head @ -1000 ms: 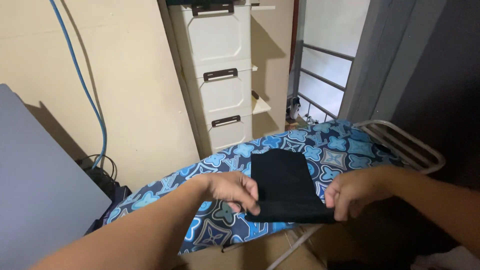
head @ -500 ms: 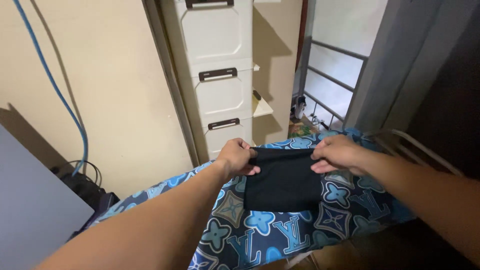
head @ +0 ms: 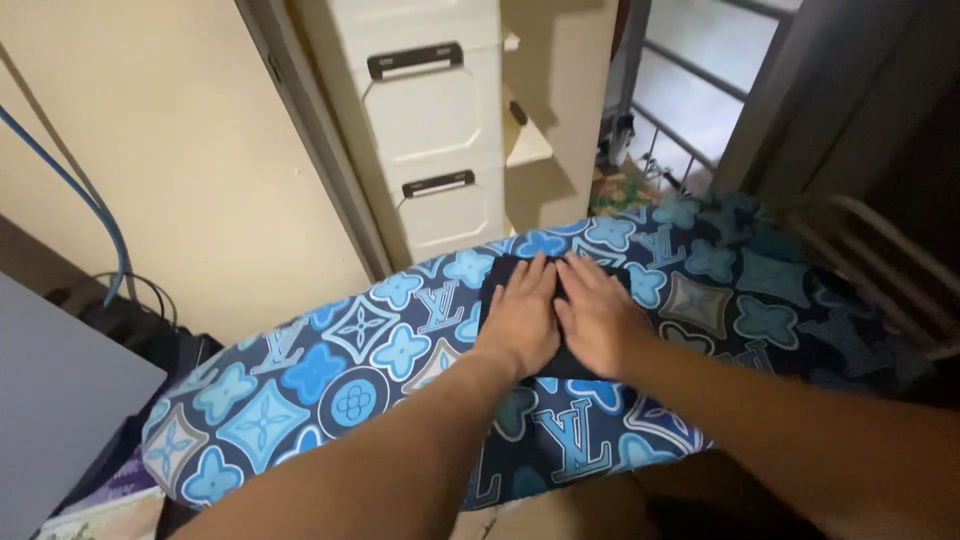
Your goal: Fold various items of clothing including t-shirts and undergarments on an ironing board.
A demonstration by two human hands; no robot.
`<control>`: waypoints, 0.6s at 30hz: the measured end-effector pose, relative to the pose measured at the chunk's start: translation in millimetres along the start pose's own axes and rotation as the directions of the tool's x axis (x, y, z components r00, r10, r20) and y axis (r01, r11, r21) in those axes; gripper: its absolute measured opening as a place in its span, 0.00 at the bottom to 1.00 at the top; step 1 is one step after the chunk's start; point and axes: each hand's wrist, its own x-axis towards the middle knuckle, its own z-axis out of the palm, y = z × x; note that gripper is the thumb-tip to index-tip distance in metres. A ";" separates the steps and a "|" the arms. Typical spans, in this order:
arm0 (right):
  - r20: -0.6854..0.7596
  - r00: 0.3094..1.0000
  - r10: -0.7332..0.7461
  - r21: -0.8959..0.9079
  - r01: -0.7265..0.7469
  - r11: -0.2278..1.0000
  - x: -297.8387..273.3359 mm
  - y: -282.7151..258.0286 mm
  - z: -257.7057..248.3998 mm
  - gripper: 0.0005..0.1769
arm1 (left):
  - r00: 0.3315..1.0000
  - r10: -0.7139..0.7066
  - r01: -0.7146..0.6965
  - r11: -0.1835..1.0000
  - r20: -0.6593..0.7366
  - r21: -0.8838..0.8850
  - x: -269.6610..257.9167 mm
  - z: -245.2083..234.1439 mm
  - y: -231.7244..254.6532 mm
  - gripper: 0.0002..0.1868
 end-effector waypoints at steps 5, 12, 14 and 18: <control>0.213 0.972 0.104 -0.187 -0.064 0.980 -19.7 -14.8 2.9 0.35 | 0.991 -0.074 0.061 0.992 0.114 0.108 -25.3 6.3 -6.4 0.36; 0.193 0.970 0.151 -0.186 -0.115 0.976 -21.9 -19.2 -12.1 0.39 | 0.990 -0.125 0.109 0.975 0.069 0.196 -36.0 -0.7 1.6 0.37; 0.200 0.966 0.162 -0.182 -0.126 0.975 -20.0 -22.8 -15.5 0.39 | 0.991 -0.120 0.106 0.973 0.057 0.206 -38.1 -1.9 1.5 0.37; 0.209 0.964 0.167 -0.176 -0.131 0.976 -19.6 -21.1 -18.1 0.39 | 0.993 -0.107 0.095 0.971 0.044 0.220 -36.0 -1.1 2.5 0.38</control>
